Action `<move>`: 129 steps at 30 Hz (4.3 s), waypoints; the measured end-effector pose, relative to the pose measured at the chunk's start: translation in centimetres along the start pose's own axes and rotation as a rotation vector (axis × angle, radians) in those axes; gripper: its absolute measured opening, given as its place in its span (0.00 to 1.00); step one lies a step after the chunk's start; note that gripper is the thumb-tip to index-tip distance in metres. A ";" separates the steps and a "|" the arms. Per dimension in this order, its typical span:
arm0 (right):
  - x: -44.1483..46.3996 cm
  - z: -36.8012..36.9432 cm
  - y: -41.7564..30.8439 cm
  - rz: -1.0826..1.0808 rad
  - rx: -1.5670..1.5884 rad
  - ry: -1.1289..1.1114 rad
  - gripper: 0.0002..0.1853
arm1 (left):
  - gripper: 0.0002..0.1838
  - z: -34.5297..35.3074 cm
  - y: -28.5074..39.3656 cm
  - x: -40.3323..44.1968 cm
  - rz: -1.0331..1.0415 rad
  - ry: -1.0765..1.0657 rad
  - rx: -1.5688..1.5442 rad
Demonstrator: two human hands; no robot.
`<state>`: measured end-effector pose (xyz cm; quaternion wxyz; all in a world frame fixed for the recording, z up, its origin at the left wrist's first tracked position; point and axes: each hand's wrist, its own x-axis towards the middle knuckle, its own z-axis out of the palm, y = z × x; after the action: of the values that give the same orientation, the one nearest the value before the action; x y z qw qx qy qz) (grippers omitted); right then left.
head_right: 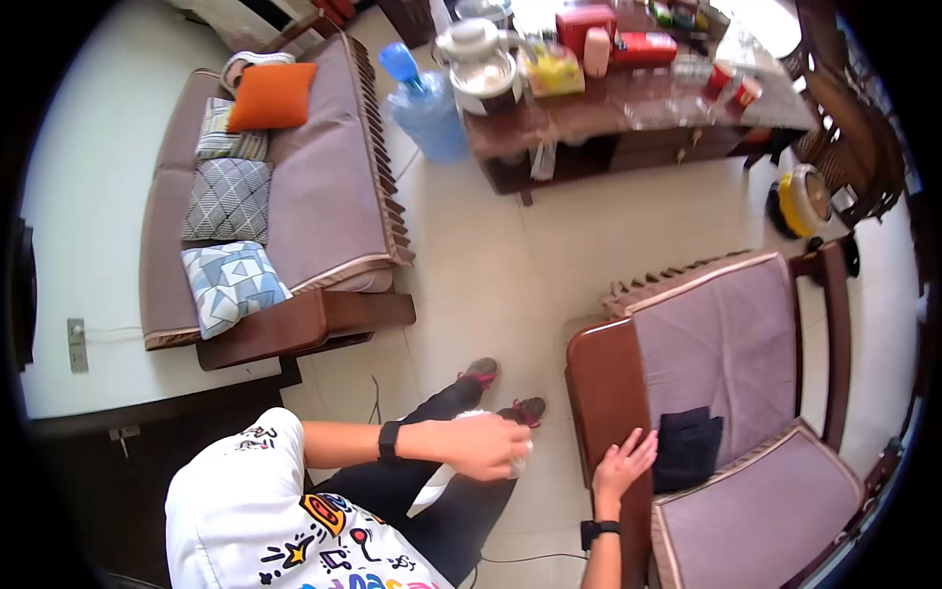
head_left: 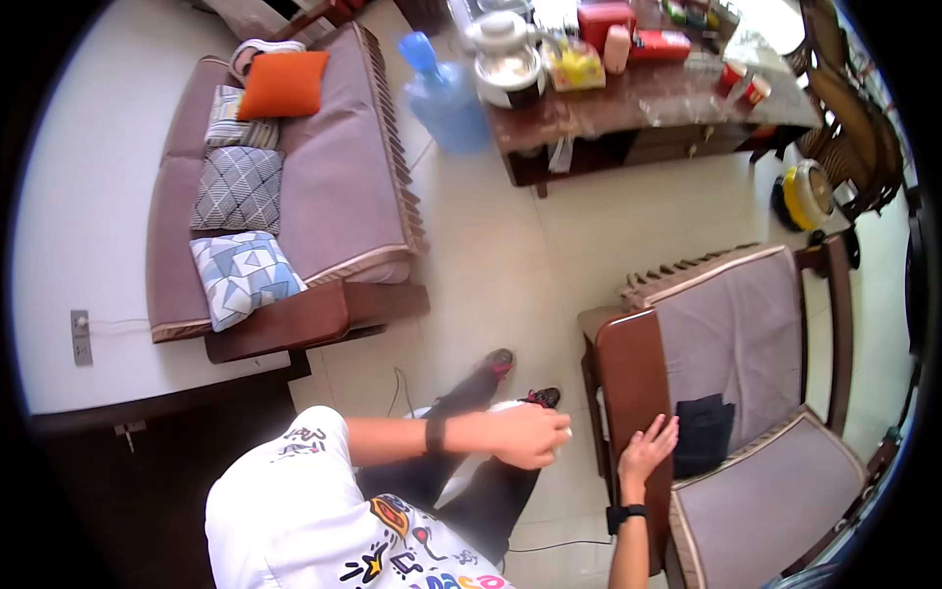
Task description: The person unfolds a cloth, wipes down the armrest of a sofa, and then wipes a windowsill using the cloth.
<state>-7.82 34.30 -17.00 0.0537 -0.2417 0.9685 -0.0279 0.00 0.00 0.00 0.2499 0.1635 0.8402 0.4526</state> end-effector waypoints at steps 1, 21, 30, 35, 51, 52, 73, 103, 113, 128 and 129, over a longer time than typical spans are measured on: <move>1.3 0.4 1.2 -0.013 -0.010 0.018 0.36 | 0.13 0.7 -1.3 0.4 -0.015 0.101 0.054; 7.1 -51.2 -29.2 -0.856 0.898 -0.165 0.42 | 0.05 -16.0 25.9 -20.9 -0.021 0.925 0.483; 12.8 -52.0 -48.1 -1.014 0.710 -0.346 0.26 | 0.04 -23.0 20.3 -34.3 -0.279 1.244 0.544; 17.3 -51.0 -56.4 -1.160 0.632 -0.266 0.24 | 0.04 -27.9 20.2 -43.2 -0.378 1.301 0.568; 37.6 -53.1 -73.6 -1.324 0.860 -0.305 0.18 | 0.11 -38.2 18.7 -54.1 -0.899 1.532 0.579; 39.3 -53.0 -74.3 -1.325 0.906 -0.341 0.19 | 0.11 -39.2 18.7 -53.4 -0.941 1.543 0.551; 53.9 -51.5 -92.4 -1.481 0.692 -0.787 0.12 | 0.06 -55.9 9.6 -54.8 -1.341 1.579 0.293; 55.9 -54.0 -117.7 -1.528 0.789 -0.928 0.09 | 0.22 -37.2 -8.0 -36.9 -0.889 1.359 -1.335; 65.3 -51.8 -127.7 -1.654 0.846 -1.073 0.09 | 0.10 -49.3 -12.4 -40.1 -1.117 1.664 -1.255; 88.8 -52.2 -141.8 -1.524 0.875 -1.089 0.08 | 0.15 -75.1 -21.4 -41.9 -1.127 1.635 -1.234; 89.7 -51.8 -142.6 -1.523 0.873 -1.123 0.08 | 0.15 -75.9 -21.9 -41.4 -1.155 1.548 -1.319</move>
<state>-26.31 -132.26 37.77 0.5474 -0.7265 0.3011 -0.2861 -10.15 -84.00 28.18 -0.1237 -0.7237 0.3198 0.5989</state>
